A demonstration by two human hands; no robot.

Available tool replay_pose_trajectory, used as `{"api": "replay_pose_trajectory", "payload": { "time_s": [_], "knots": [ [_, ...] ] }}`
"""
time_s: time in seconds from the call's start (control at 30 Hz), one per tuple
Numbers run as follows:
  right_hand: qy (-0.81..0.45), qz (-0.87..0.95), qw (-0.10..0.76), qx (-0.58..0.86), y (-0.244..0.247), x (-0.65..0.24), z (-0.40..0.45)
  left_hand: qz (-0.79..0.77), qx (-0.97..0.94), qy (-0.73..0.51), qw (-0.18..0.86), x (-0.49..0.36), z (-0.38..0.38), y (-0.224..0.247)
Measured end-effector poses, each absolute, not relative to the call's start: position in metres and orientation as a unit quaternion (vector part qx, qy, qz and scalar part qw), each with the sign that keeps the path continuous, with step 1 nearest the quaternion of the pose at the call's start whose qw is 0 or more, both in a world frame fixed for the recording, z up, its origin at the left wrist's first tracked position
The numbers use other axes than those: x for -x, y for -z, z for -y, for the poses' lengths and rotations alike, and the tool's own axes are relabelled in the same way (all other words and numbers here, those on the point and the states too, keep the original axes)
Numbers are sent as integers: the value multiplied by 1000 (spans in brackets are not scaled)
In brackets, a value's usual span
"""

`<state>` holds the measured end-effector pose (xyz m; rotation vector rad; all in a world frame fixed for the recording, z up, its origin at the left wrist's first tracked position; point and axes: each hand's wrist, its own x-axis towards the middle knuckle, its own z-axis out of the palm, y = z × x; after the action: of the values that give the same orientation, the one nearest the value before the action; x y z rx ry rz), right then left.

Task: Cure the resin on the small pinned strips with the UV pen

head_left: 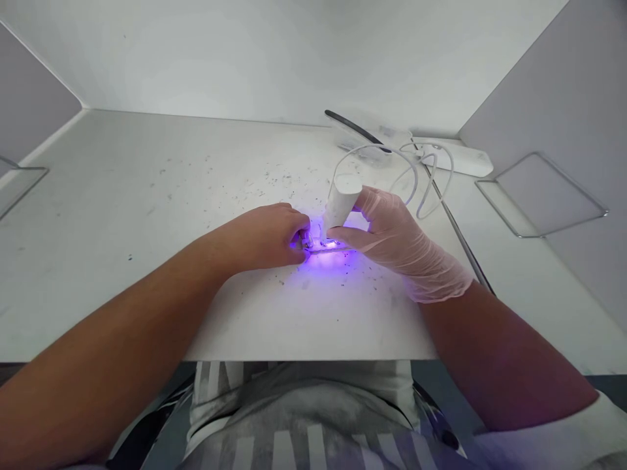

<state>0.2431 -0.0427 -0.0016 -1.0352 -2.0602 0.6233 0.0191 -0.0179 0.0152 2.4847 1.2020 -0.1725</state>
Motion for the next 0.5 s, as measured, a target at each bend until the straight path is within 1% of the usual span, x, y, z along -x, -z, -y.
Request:
{"api": "replay_pose_trajectory", "payload": {
  "time_s": [0.5],
  "knots": [
    [-241,802,364,408,0,-242,43,-414,-887,58,194,-19,19,-17]
  ]
}}
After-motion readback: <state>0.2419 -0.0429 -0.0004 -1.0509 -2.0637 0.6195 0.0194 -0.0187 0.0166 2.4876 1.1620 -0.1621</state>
